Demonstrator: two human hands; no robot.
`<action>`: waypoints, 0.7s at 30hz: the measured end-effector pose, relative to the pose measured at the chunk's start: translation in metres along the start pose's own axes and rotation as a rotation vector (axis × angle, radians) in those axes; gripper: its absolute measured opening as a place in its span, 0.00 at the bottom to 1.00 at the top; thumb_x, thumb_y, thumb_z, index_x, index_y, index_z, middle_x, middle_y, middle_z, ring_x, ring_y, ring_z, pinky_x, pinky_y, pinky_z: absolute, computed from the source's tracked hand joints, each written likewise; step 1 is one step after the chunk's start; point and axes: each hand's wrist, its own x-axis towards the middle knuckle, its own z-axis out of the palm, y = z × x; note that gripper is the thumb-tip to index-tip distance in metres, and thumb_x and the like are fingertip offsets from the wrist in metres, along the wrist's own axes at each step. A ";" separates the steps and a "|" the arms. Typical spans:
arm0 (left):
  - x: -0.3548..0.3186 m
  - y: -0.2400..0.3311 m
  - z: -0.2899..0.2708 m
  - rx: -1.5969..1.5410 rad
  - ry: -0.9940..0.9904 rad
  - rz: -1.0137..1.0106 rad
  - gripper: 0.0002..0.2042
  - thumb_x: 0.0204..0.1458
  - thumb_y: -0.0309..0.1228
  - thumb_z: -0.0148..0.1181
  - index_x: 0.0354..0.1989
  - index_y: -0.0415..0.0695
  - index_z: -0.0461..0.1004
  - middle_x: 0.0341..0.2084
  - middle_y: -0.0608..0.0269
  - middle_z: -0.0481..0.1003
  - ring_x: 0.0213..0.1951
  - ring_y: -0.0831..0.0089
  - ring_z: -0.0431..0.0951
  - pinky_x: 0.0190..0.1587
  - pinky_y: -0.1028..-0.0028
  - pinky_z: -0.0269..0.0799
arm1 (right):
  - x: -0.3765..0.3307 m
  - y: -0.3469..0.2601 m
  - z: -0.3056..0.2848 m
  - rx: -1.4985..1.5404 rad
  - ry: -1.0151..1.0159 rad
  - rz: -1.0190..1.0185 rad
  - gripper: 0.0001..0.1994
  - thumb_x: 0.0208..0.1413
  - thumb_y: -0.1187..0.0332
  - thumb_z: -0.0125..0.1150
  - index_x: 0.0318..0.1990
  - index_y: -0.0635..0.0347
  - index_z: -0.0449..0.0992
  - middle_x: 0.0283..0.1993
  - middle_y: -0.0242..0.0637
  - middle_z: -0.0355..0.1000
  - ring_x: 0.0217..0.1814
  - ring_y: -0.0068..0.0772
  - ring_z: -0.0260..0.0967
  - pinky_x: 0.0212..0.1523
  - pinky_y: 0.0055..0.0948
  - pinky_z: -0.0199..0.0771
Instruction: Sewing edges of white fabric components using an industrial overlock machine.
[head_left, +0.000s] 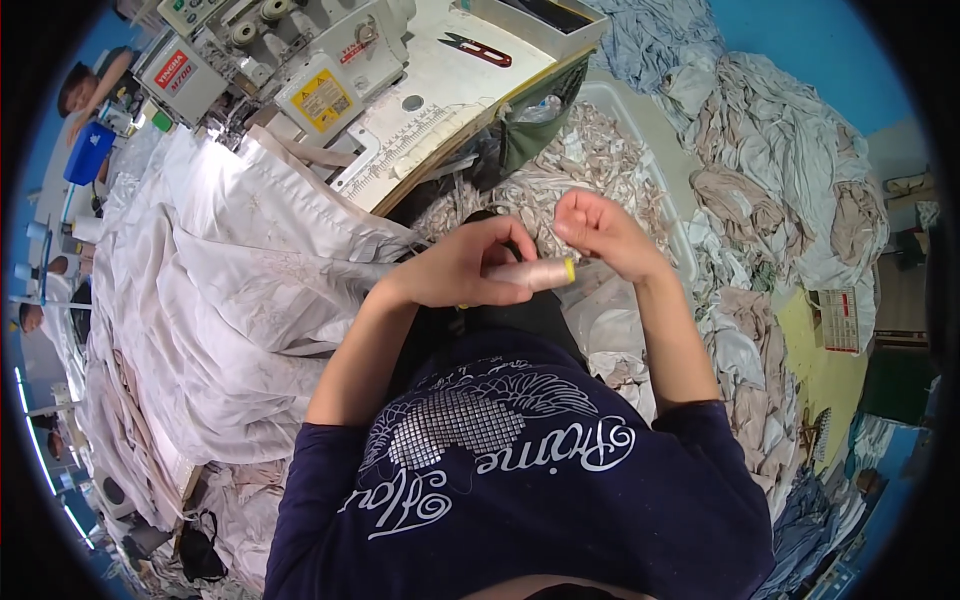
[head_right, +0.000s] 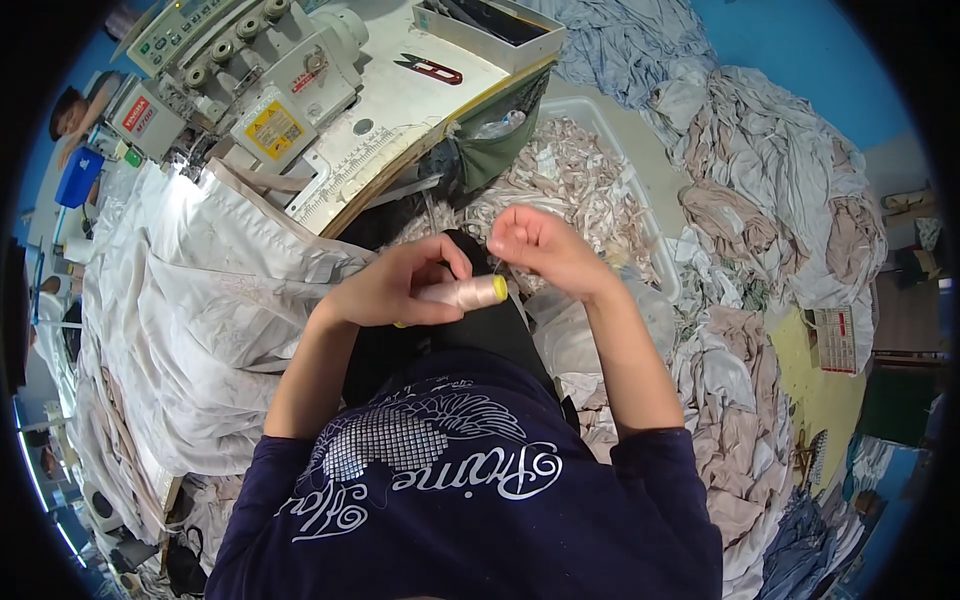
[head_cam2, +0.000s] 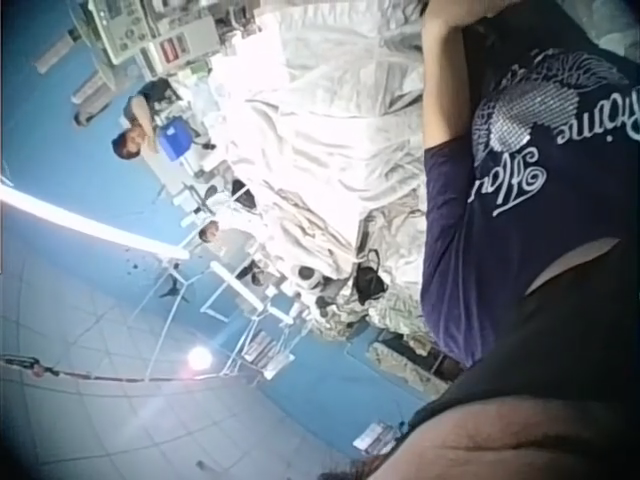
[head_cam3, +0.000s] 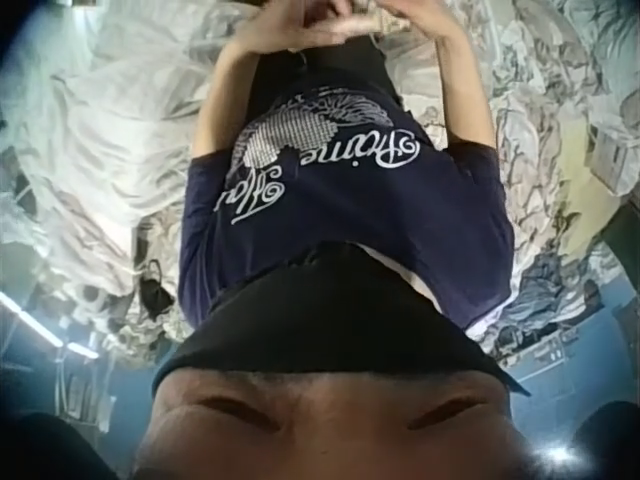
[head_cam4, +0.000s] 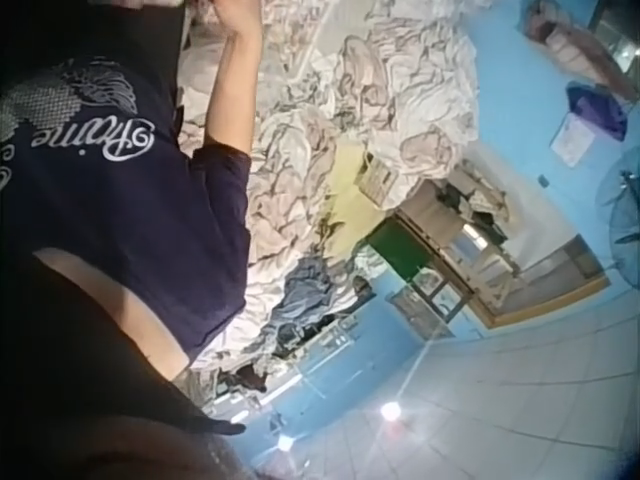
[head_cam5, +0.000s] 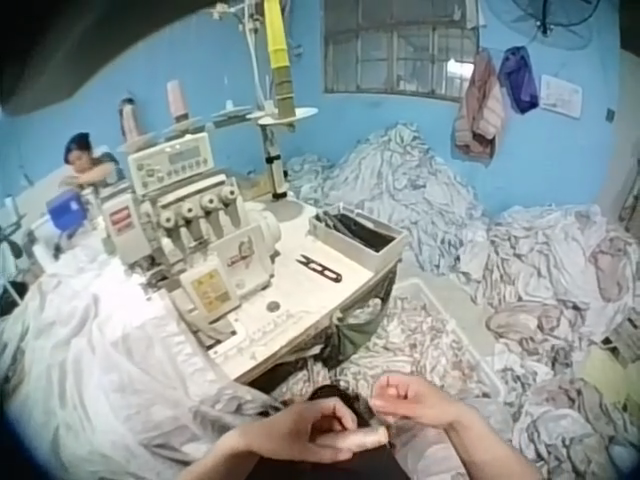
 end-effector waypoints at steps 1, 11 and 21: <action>0.001 -0.003 0.001 0.174 0.043 0.080 0.17 0.42 0.25 0.65 0.39 0.43 0.66 0.28 0.69 0.70 0.30 0.83 0.69 0.33 0.81 0.66 | 0.004 -0.005 -0.001 -0.011 0.028 -0.016 0.05 0.57 0.66 0.55 0.34 0.55 0.67 0.22 0.17 0.59 0.21 0.07 0.50 0.20 0.12 0.48; 0.005 -0.019 -0.009 0.391 0.527 0.342 0.17 0.41 0.23 0.66 0.38 0.43 0.66 0.25 0.66 0.71 0.28 0.82 0.70 0.30 0.81 0.66 | -0.016 -0.015 0.035 0.039 -0.006 -0.135 0.05 0.56 0.71 0.55 0.37 0.58 0.66 0.23 0.16 0.56 0.23 0.07 0.48 0.23 0.10 0.46; 0.008 -0.015 -0.004 0.713 0.626 0.467 0.13 0.37 0.21 0.64 0.33 0.43 0.70 0.32 0.64 0.72 0.32 0.69 0.73 0.32 0.75 0.69 | -0.004 -0.011 0.038 0.004 0.337 -0.260 0.06 0.58 0.71 0.52 0.38 0.57 0.61 0.18 0.18 0.55 0.18 0.08 0.45 0.19 0.13 0.42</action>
